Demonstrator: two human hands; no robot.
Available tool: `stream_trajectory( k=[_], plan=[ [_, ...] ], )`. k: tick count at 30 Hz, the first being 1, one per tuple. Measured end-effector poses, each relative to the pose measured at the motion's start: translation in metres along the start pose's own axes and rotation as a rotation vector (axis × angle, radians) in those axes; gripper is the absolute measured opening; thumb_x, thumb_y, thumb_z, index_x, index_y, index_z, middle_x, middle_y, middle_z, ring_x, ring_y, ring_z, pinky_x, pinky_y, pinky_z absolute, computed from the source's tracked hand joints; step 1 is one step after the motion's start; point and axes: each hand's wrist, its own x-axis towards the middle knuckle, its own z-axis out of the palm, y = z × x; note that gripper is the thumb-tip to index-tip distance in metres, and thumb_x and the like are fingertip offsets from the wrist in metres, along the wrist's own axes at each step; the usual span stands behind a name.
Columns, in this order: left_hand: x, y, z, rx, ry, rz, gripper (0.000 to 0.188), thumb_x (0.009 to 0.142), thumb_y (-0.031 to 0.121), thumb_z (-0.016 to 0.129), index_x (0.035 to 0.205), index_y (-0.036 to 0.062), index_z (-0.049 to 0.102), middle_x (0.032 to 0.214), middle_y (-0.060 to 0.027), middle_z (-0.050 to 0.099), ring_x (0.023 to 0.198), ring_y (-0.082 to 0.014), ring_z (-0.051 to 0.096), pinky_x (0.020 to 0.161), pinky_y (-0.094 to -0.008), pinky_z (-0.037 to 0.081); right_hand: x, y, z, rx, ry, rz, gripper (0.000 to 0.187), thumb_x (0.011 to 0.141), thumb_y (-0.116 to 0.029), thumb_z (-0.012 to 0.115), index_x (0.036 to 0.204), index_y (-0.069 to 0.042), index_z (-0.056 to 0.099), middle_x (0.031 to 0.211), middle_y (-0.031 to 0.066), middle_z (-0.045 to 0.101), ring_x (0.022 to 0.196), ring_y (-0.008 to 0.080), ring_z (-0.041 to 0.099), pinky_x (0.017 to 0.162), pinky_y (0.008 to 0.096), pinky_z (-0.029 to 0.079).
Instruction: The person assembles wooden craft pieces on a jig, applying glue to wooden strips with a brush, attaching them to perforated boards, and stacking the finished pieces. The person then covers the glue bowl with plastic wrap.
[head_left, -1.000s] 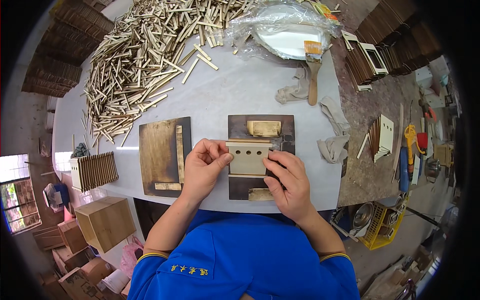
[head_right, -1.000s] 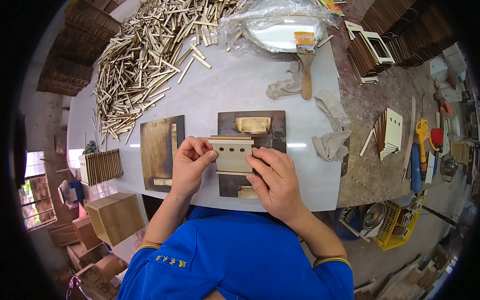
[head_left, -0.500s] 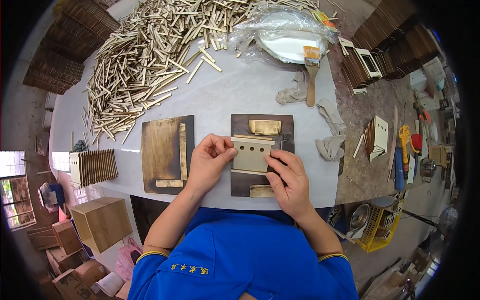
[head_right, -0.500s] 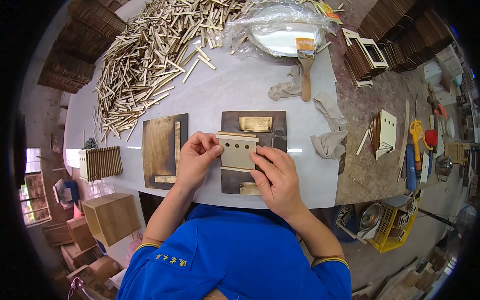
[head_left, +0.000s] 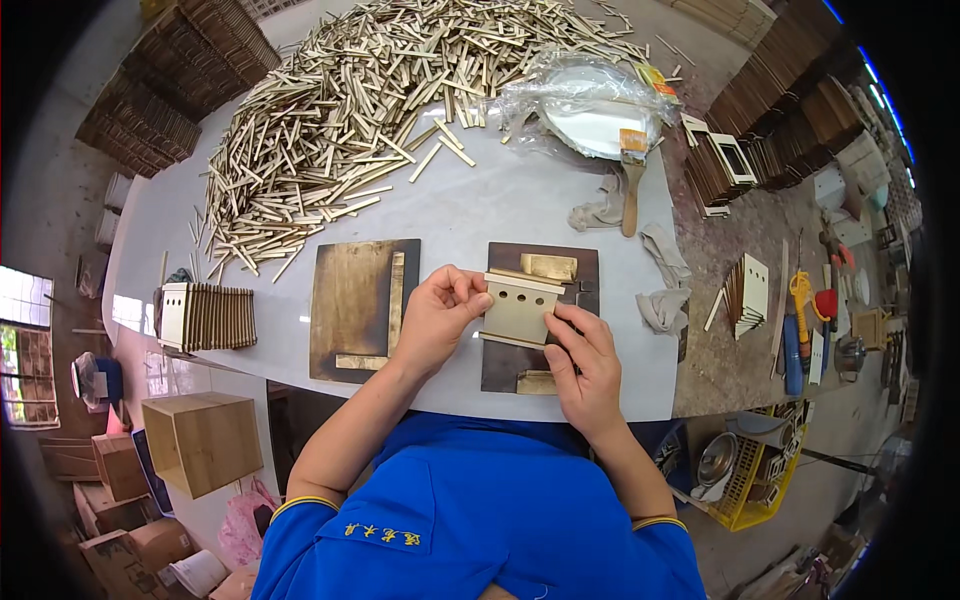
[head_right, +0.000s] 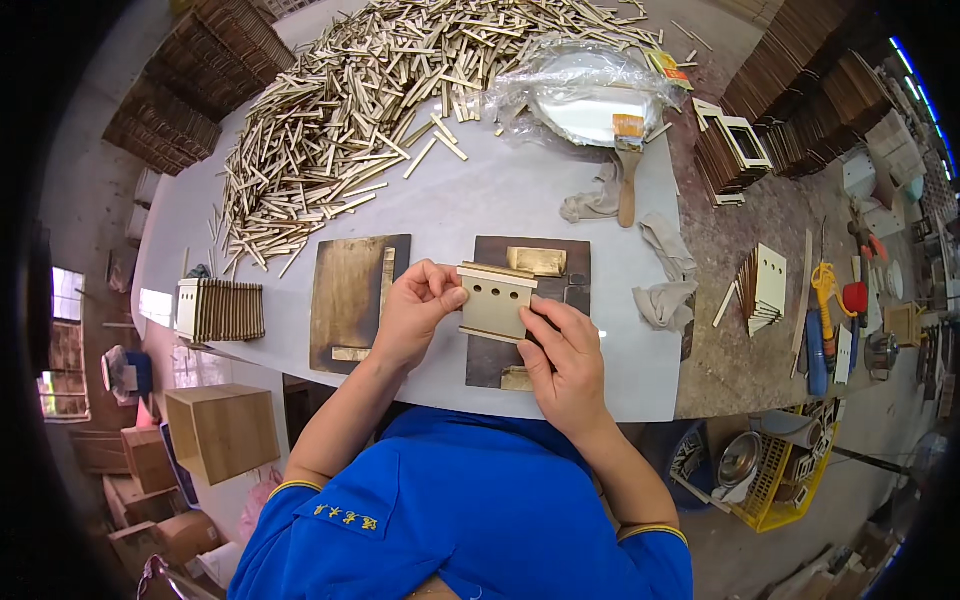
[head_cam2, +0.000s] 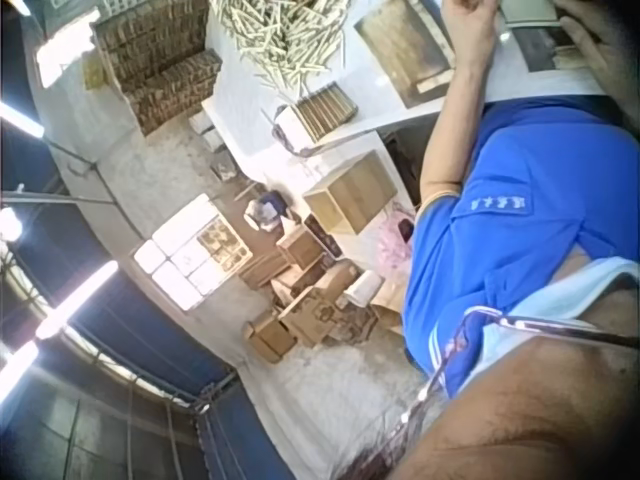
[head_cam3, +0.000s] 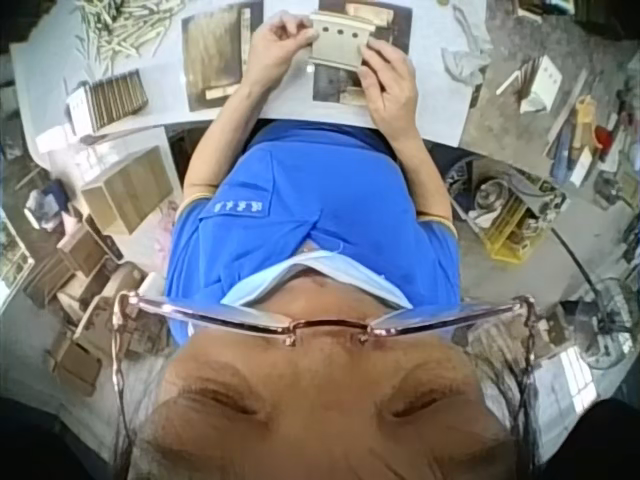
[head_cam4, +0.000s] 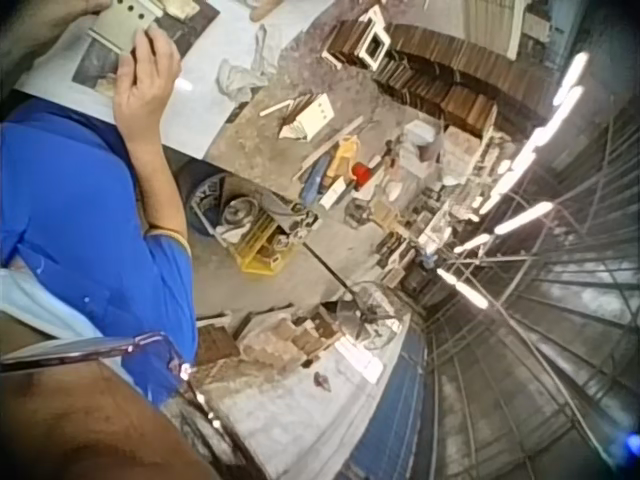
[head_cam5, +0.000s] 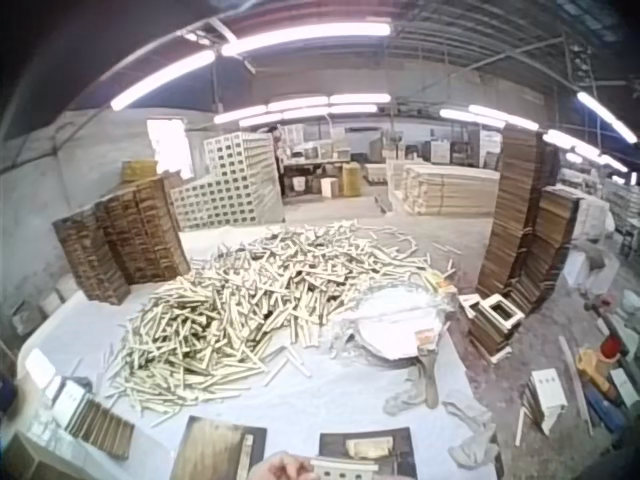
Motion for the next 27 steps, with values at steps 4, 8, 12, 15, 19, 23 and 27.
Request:
stream_trajectory(
  k=[4,8,12,15,19,23,27],
  plan=[
    [-0.003,0.002,-0.002,-0.007,0.007,-0.002,0.028,0.091,-0.01,0.067,0.082,0.0104,0.05,0.107,-0.0089,0.062,0.096,-0.0154,0.057,0.085,-0.0254,0.049,-0.001,-0.004,0.004,-0.016,0.019,-0.006,0.033,0.092,-0.007,0.07,0.125,0.0,0.07,0.135,0.0117,0.064,0.118,0.0275,0.059,0.104,0.0363,0.047],
    [-0.005,0.002,-0.005,-0.022,0.008,0.008,0.028,0.09,-0.01,0.067,0.082,0.0103,0.05,0.108,-0.0088,0.062,0.097,-0.0155,0.057,0.085,-0.0248,0.048,-0.001,-0.006,0.006,-0.02,0.014,-0.003,0.034,0.093,-0.007,0.07,0.126,0.0,0.07,0.136,0.0118,0.064,0.118,0.0275,0.059,0.104,0.0362,0.047],
    [-0.007,0.001,-0.006,-0.04,0.022,0.017,0.028,0.091,-0.01,0.068,0.082,0.0102,0.05,0.109,-0.0092,0.062,0.097,-0.0153,0.057,0.085,-0.0248,0.048,-0.001,-0.007,0.008,0.002,0.012,0.016,0.034,0.093,-0.007,0.069,0.126,0.0,0.07,0.136,0.0121,0.064,0.118,0.0274,0.059,0.103,0.0358,0.047],
    [-0.007,0.0,-0.008,-0.056,0.024,0.019,0.028,0.091,-0.01,0.068,0.082,0.0102,0.05,0.109,-0.0094,0.062,0.097,-0.0152,0.057,0.085,-0.0249,0.048,-0.002,-0.007,0.01,0.024,0.006,0.027,0.034,0.094,-0.008,0.069,0.127,0.0,0.07,0.136,0.0122,0.064,0.117,0.0273,0.059,0.103,0.0357,0.047],
    [-0.008,-0.002,-0.009,-0.064,0.023,0.019,0.028,0.091,-0.009,0.068,0.081,0.0102,0.05,0.111,-0.0096,0.062,0.097,-0.0151,0.057,0.085,-0.0251,0.049,-0.001,-0.007,0.011,0.053,0.006,0.037,0.033,0.095,-0.008,0.068,0.127,0.001,0.07,0.136,0.0123,0.064,0.117,0.0272,0.059,0.102,0.0355,0.047],
    [-0.008,-0.002,-0.01,-0.054,0.02,0.013,0.028,0.091,-0.009,0.068,0.081,0.0102,0.05,0.112,-0.0099,0.062,0.097,-0.0151,0.057,0.086,-0.0253,0.049,-0.001,-0.006,0.011,0.073,0.011,0.037,0.033,0.096,-0.009,0.067,0.128,0.001,0.07,0.136,0.0123,0.064,0.116,0.0269,0.059,0.101,0.0351,0.047],
    [-0.01,0.002,-0.007,-0.038,0.034,0.006,0.028,0.091,-0.009,0.068,0.081,0.0102,0.05,0.113,-0.0101,0.062,0.097,-0.0153,0.057,0.086,-0.0252,0.049,-0.002,-0.004,0.012,0.069,0.011,0.054,0.032,0.097,-0.009,0.067,0.127,0.001,0.07,0.136,0.0121,0.064,0.115,0.0267,0.059,0.1,0.0348,0.048]
  ],
)
